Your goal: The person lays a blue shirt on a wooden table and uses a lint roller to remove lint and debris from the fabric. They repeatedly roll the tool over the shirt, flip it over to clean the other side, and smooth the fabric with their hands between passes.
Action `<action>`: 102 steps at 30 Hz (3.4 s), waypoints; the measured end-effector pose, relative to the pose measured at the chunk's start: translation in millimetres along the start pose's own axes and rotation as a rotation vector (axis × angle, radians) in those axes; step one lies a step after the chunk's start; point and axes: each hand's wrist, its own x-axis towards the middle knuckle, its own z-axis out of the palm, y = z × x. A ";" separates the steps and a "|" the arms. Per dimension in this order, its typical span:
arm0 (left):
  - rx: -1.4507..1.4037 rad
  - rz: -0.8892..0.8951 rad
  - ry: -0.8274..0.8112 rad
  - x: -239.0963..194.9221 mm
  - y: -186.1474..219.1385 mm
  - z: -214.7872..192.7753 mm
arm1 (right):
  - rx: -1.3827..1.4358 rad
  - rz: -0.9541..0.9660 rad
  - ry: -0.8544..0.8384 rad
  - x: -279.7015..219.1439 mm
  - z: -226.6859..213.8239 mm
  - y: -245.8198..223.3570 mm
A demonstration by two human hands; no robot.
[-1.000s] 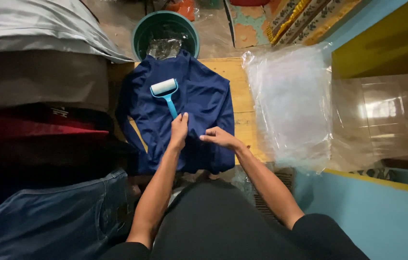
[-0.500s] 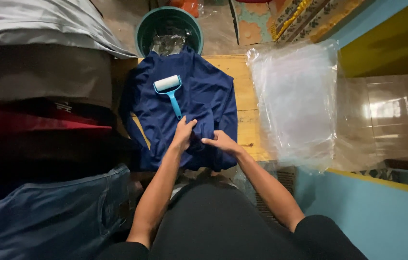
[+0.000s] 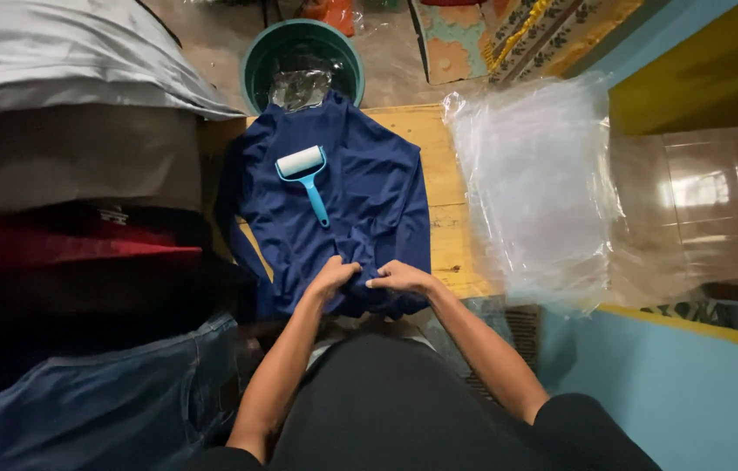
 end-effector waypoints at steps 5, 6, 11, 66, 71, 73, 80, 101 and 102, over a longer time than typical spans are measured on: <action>0.035 0.385 0.043 7.3 16.6 -17.2 | 0.793 0.034 -0.110 -26.5 -3.7 -50.9; 0.037 0.387 0.042 8.8 24.8 -21.0 | 0.795 0.033 -0.109 -21.9 -10.4 -53.3; 0.671 0.157 -0.204 -88.1 115.6 -60.9 | 0.378 0.217 0.443 69.6 -52.4 8.4; -0.061 0.580 0.474 130.2 219.2 -24.2 | 1.050 -0.030 0.622 154.5 -215.7 13.1; 0.002 0.702 0.482 130.0 274.8 -51.5 | 1.002 -0.186 0.643 146.0 -245.0 -21.0; -0.007 0.758 0.482 123.9 278.5 -52.4 | 1.033 -0.230 0.647 148.3 -254.4 -30.4; 0.035 0.960 0.303 65.4 243.3 -35.9 | 0.734 -0.017 0.729 193.9 -239.0 9.4; 0.474 0.286 0.321 93.6 66.5 -3.8 | 0.093 0.180 0.444 64.4 -67.3 -67.5; 0.473 0.284 0.322 97.2 64.1 -4.4 | 0.093 0.180 0.441 64.0 -65.3 -68.6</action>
